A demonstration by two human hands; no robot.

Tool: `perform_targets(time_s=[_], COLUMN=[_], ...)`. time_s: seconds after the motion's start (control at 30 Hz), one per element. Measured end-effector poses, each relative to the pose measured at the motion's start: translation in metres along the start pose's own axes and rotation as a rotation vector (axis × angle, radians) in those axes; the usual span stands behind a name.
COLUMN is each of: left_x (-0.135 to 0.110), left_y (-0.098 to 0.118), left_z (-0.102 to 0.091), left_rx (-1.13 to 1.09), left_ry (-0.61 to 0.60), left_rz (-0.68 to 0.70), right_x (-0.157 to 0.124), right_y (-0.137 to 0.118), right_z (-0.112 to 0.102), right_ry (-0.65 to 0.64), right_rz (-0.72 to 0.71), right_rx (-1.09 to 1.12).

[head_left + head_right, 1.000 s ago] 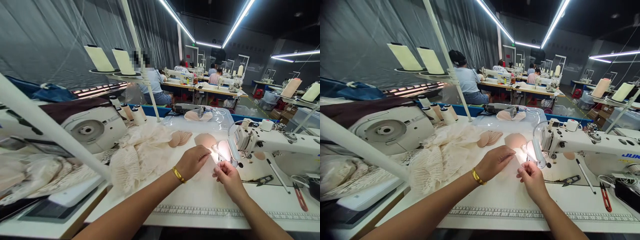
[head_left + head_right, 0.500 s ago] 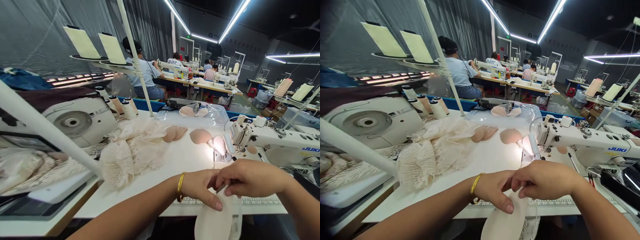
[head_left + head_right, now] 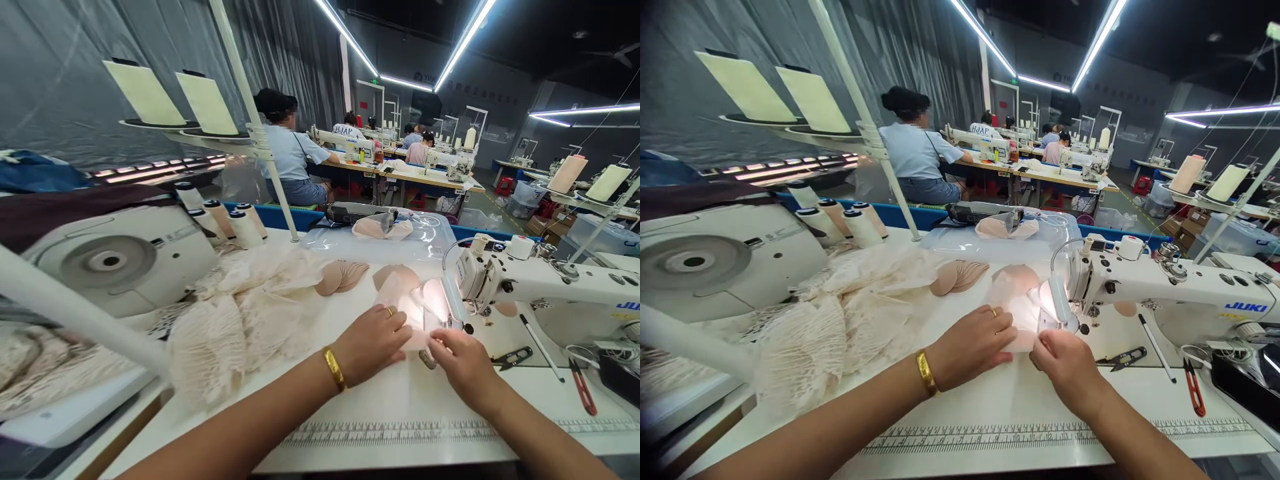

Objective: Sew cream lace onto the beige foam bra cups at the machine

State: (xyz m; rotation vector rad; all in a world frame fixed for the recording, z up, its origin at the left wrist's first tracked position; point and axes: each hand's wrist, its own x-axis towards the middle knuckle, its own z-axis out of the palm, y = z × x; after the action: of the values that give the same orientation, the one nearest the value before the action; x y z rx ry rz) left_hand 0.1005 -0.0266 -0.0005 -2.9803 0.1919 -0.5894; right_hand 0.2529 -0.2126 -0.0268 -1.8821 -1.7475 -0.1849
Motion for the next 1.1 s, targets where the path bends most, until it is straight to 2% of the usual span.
perform_targets(time_s=[0.07,0.17,0.23,0.33,0.37,0.4,0.5,0.57,0.67,0.77,0.87,1.1], left_x=[0.002,0.012,0.021,0.034,0.037,0.039,0.041,0.04,0.037,0.035,0.034,0.032], left_y=[0.007,0.014,0.012,0.004,0.003,0.003,0.011,0.02,0.027,0.028,0.027,0.028], left_z=[0.013,0.026,0.031,0.03,0.029,0.029,0.033,0.041,0.051,0.056,0.059,0.064], left_rx=[-0.012,-0.072,-0.063,0.003,0.015,0.012,-0.035,-0.046,-0.05,-0.094,-0.127,-0.222], left_ry=[-0.052,-0.074,-0.119,-0.169,-0.161,-0.151,-0.148,-0.137,-0.03,0.055,0.062,0.049], left_rz=[0.083,0.135,0.035,-0.26,-0.294,-0.254,0.051,0.135,0.081,0.094,0.122,0.095], right_x=[-0.004,-0.008,-0.009,-0.009,-0.009,-0.009,-0.009,-0.01,-0.014,-0.017,-0.018,-0.017], right_y=[0.018,0.037,0.044,0.049,0.05,0.051,0.056,0.059,0.059,0.058,0.058,0.06], right_z=[0.008,0.007,0.005,0.005,0.006,0.007,0.008,0.006,-0.001,-0.009,-0.014,-0.02], right_ry=[-0.108,-0.254,-0.276,-0.215,-0.2,-0.2,-0.221,-0.192,-0.163,-0.224,-0.209,-0.196], right_rz=[-0.018,-0.026,-0.002,-0.016,-0.035,-0.047,-0.063,-0.107,-0.146,-0.147,-0.18,-0.222], right_rx=[0.082,0.187,0.226,0.272,0.276,0.273,0.206,0.107,-0.059,-0.129,-0.096,0.006])
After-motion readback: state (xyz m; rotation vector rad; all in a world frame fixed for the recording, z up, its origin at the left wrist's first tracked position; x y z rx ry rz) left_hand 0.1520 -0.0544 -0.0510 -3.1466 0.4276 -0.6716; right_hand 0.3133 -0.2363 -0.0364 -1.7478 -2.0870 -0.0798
